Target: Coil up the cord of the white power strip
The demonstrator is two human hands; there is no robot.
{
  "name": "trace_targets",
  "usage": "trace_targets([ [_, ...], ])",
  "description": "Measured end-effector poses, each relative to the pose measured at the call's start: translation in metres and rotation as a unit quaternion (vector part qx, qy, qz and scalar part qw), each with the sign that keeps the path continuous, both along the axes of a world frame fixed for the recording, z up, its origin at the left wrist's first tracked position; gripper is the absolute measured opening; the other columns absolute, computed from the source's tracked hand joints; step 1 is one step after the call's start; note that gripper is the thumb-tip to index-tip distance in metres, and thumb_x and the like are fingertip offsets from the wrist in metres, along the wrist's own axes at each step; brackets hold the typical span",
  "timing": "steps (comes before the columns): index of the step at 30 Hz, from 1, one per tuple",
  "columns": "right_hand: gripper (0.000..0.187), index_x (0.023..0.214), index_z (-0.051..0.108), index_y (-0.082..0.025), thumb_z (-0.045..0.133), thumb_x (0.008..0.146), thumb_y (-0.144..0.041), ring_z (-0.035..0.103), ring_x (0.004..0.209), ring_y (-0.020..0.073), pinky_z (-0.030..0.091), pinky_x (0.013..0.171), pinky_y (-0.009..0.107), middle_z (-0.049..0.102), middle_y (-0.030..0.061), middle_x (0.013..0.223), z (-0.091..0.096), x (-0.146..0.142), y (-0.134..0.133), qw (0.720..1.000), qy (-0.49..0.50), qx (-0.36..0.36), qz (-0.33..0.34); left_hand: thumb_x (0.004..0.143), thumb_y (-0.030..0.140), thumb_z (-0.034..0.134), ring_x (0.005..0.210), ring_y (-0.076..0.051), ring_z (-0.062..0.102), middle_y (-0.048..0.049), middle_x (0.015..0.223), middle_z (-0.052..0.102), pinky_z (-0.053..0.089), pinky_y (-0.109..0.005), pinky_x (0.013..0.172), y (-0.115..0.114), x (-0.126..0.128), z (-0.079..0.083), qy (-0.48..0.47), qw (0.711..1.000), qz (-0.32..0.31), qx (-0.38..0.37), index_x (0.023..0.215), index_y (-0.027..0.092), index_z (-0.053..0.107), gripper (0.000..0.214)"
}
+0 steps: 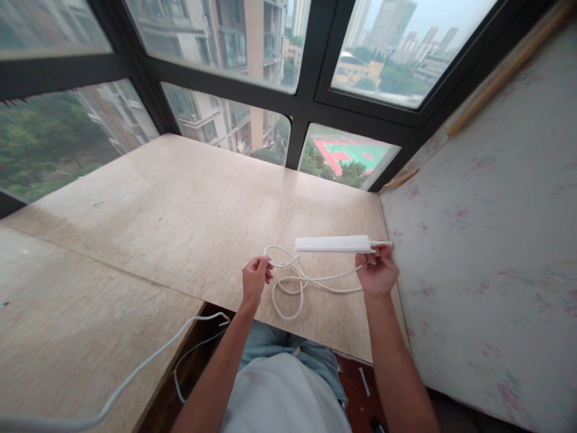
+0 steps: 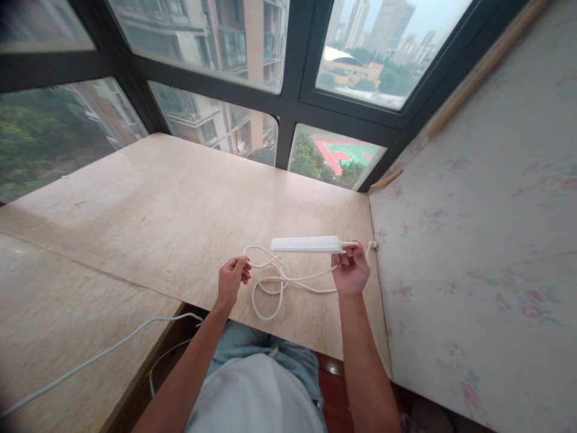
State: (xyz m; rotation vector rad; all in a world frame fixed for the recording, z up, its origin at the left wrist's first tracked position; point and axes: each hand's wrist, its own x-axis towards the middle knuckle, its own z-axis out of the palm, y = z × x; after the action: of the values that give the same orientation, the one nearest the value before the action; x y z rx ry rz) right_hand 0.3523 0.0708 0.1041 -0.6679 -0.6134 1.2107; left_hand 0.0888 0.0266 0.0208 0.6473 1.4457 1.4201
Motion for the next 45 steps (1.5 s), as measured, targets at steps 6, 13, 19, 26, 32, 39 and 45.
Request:
trace_targets([
  [6,0.014,0.071,0.064,-0.021,0.065,0.084,-0.029,0.029,0.040,0.0056,0.029,0.033,0.016,0.045,-0.0062,0.055,0.028,0.012,-0.005,0.998,0.052,0.024,0.008,0.072,0.048,0.063,0.050,-0.009,0.056,-0.0042,0.074,0.064,0.038,-0.018,0.041,0.004,0.000,0.004,-0.120,0.992,-0.048,0.003,0.088,0.012,0.064,0.039],
  [13,0.011,0.076,0.062,-0.018,0.064,0.086,-0.023,0.035,0.041,0.0025,0.033,0.035,0.013,0.047,-0.0068,0.058,0.049,-0.009,-0.006,0.990,0.120,0.029,0.075,0.073,0.033,0.063,0.085,-0.019,0.065,-0.0123,0.111,0.067,0.051,-0.028,0.066,0.004,0.024,-0.006,0.085,0.985,-0.150,0.025,0.102,0.016,0.066,0.034],
  [19,0.009,0.080,0.061,-0.020,0.060,0.089,-0.020,0.036,0.042,0.0020,0.034,0.037,0.011,0.046,-0.0068,0.059,0.056,-0.033,0.007,0.979,0.179,0.063,0.080,0.075,0.037,0.063,0.109,-0.025,0.059,-0.0103,0.115,0.067,0.045,-0.038,0.092,-0.012,0.048,-0.014,0.248,0.933,-0.247,0.080,0.108,0.019,0.066,0.038],
  [26,0.018,0.075,0.059,-0.022,0.054,0.092,-0.022,0.034,0.044,0.0061,0.035,0.040,0.016,0.042,-0.0055,0.058,0.046,-0.050,0.041,0.984,0.159,0.065,0.035,0.093,0.046,0.034,0.092,-0.022,0.065,-0.0059,0.097,0.072,0.047,-0.032,0.079,-0.025,0.051,0.008,0.131,0.921,-0.354,0.100,0.099,0.021,0.070,0.045],
  [32,0.020,0.072,0.058,-0.022,0.055,0.091,-0.026,0.033,0.045,0.0080,0.034,0.041,0.020,0.040,-0.0051,0.058,0.024,-0.054,0.060,0.989,0.144,0.032,0.024,0.075,0.051,0.065,0.071,-0.021,0.065,-0.0036,0.080,0.072,0.044,-0.027,0.061,-0.041,0.043,0.014,0.237,0.885,-0.395,0.065,0.120,0.023,0.060,0.053],
  [39,0.021,0.069,0.056,-0.021,0.059,0.088,-0.031,0.033,0.042,0.0073,0.032,0.041,0.020,0.042,-0.0062,0.054,0.001,-0.033,0.091,0.998,0.066,0.006,0.015,0.083,0.039,0.058,0.060,-0.019,0.061,-0.0026,0.063,0.068,0.036,-0.027,0.057,-0.050,0.026,0.015,0.390,0.829,-0.393,0.079,0.089,0.024,0.072,0.022],
  [45,0.018,0.072,0.057,-0.021,0.056,0.089,-0.025,0.034,0.038,0.0049,0.030,0.036,0.015,0.044,-0.0072,0.053,-0.007,0.007,0.108,0.994,0.095,-0.037,0.050,0.090,0.036,0.046,0.068,-0.019,0.062,-0.0050,0.070,0.069,0.039,-0.028,0.065,-0.049,-0.015,0.014,0.422,0.848,-0.315,0.066,0.080,0.022,0.070,0.030],
])
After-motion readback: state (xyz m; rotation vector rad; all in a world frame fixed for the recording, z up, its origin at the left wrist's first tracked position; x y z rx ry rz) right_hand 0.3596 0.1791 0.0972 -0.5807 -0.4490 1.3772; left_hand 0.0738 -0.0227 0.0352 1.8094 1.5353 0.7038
